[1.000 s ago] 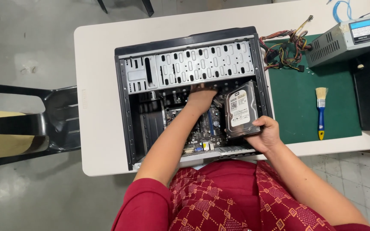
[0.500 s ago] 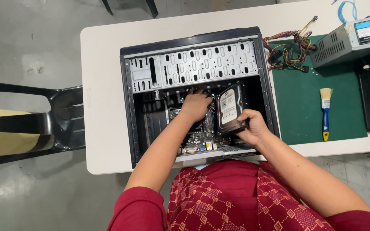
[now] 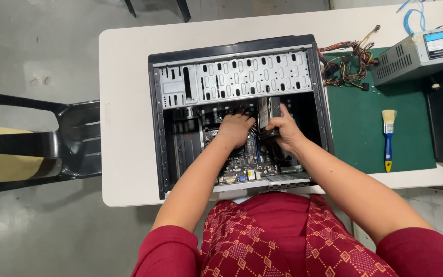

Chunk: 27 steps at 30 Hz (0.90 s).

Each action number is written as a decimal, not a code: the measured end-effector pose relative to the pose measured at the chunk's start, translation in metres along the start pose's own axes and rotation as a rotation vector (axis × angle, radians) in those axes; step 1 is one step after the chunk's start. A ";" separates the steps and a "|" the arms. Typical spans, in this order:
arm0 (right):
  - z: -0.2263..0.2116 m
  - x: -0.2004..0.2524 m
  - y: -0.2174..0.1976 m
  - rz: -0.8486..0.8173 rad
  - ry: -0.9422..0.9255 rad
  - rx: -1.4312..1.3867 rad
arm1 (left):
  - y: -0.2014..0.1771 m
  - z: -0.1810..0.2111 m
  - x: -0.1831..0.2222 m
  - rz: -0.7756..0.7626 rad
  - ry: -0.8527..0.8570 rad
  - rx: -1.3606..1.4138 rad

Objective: Cleaning a hard drive with a brush and then installing it into a computer case.

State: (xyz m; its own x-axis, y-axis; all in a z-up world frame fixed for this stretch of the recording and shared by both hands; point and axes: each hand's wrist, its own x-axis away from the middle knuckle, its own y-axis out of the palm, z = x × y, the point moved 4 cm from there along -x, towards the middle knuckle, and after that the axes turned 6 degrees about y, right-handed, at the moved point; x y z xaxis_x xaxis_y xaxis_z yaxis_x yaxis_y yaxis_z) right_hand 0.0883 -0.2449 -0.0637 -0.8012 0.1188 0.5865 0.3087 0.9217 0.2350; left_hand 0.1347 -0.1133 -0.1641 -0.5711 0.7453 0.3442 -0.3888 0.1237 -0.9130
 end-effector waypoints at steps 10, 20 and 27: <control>-0.004 0.005 0.001 -0.020 0.058 -0.001 | 0.002 -0.001 -0.002 -0.010 -0.012 0.050; 0.015 -0.007 -0.013 0.004 0.023 0.094 | 0.002 -0.003 -0.004 -0.025 -0.024 0.087; 0.025 -0.008 -0.006 0.033 0.000 0.169 | 0.018 -0.009 -0.014 -0.054 -0.029 0.088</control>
